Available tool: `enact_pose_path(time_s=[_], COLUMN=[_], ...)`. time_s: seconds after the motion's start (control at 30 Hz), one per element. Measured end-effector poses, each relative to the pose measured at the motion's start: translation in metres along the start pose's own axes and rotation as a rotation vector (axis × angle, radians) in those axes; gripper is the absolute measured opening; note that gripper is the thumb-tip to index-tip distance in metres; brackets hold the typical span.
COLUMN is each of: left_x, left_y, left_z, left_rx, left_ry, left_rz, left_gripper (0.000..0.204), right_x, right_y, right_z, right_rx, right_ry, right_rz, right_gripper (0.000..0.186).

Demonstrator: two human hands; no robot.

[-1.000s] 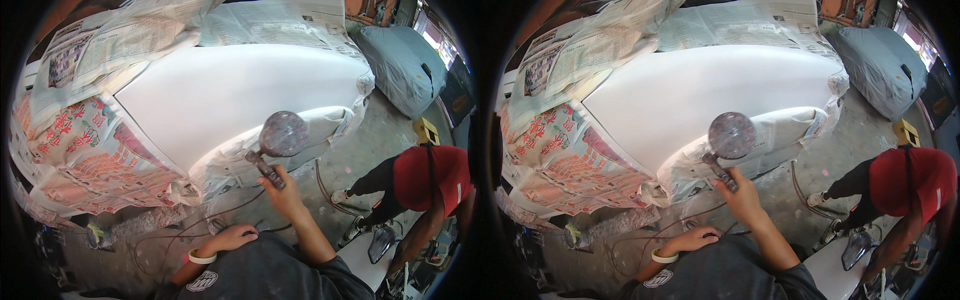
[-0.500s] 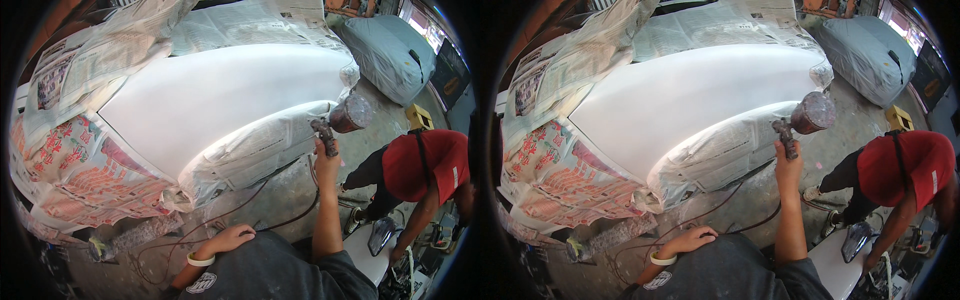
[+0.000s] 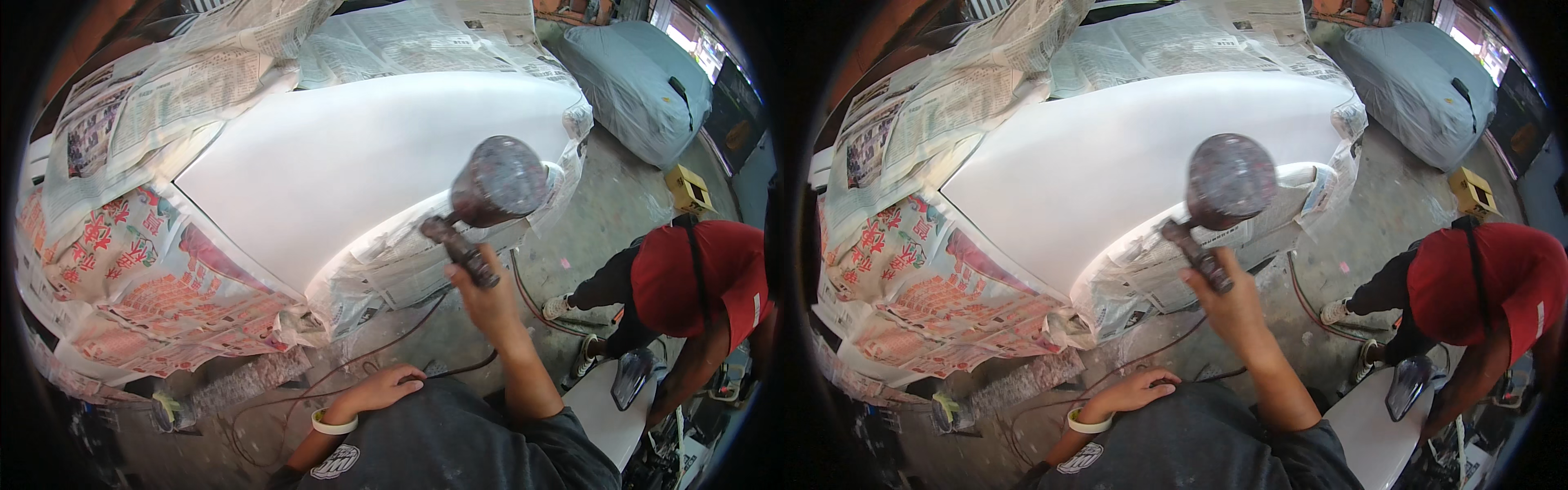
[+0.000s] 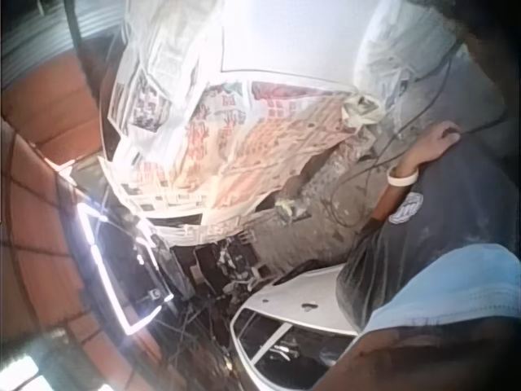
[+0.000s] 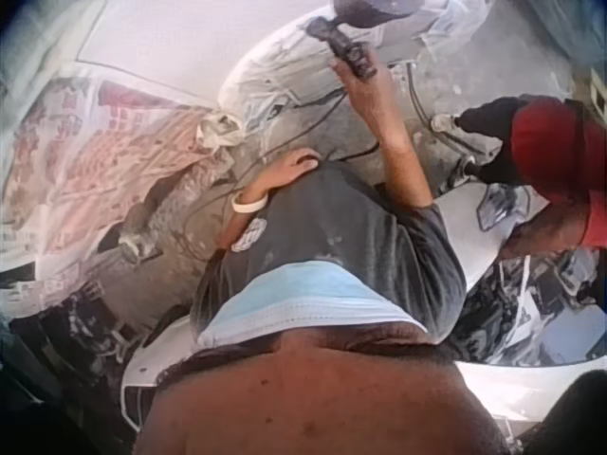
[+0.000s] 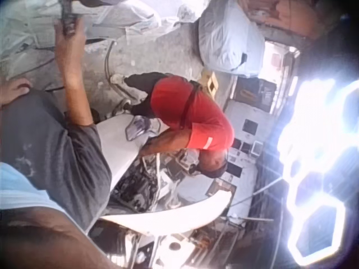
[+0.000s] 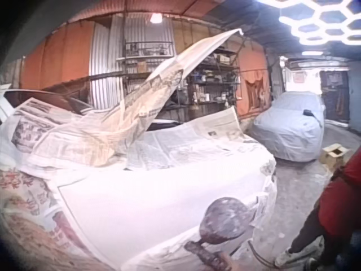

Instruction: The person paints a car panel using a spray gun, moving the gun in steady strokes across the surface and periodically wiping the area with a cloth.

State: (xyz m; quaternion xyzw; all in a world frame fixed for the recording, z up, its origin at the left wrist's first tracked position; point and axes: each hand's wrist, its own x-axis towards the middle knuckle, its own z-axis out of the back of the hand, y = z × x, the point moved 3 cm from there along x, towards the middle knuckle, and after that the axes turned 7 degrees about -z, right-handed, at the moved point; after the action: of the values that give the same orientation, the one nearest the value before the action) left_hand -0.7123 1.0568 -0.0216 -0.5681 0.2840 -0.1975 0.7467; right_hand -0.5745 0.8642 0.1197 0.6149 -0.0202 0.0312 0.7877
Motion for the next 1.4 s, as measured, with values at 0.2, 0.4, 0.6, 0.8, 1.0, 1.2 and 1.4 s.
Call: enact_pose_path(time_s=[0.2,0.4,0.6,0.8,1.0,1.2,1.4], left_x=[-0.014,0.016,0.128,0.217,0.253,0.205,0.157], left_y=[0.009,0.053,0.149,0.21,0.218,0.292,0.196], left_z=[0.007,0.007,-0.033,-0.095,-0.116,-0.078,-0.05], left_rx=[0.01,-0.05,-0.105,-0.29,-0.209,0.391,0.295], left_ry=[0.082,0.226,0.365,0.506,0.477,0.414,0.209], left_rz=[0.018,0.105,0.119,0.104,0.247,0.44,0.667], left_gripper=[0.035,0.04,0.056,0.06,0.054,0.043,0.036], right_x=[-0.025,-0.002,0.043,0.09,0.131,0.155,0.135], right_y=[0.026,0.011,-0.01,-0.037,-0.07,-0.072,-0.084], right_z=[-0.028,0.005,0.069,0.143,0.216,0.255,0.264], right_rx=[0.093,0.027,0.175,0.242,0.227,0.116,0.183], right_ry=[0.247,-0.035,-0.155,-0.168,-0.236,-0.363,-0.211], right_rz=[-0.176,-0.118,-0.125,-0.195,-0.2,-0.186,-0.221], right_gripper=[0.026,0.027,0.025,0.023,0.022,0.025,0.024])
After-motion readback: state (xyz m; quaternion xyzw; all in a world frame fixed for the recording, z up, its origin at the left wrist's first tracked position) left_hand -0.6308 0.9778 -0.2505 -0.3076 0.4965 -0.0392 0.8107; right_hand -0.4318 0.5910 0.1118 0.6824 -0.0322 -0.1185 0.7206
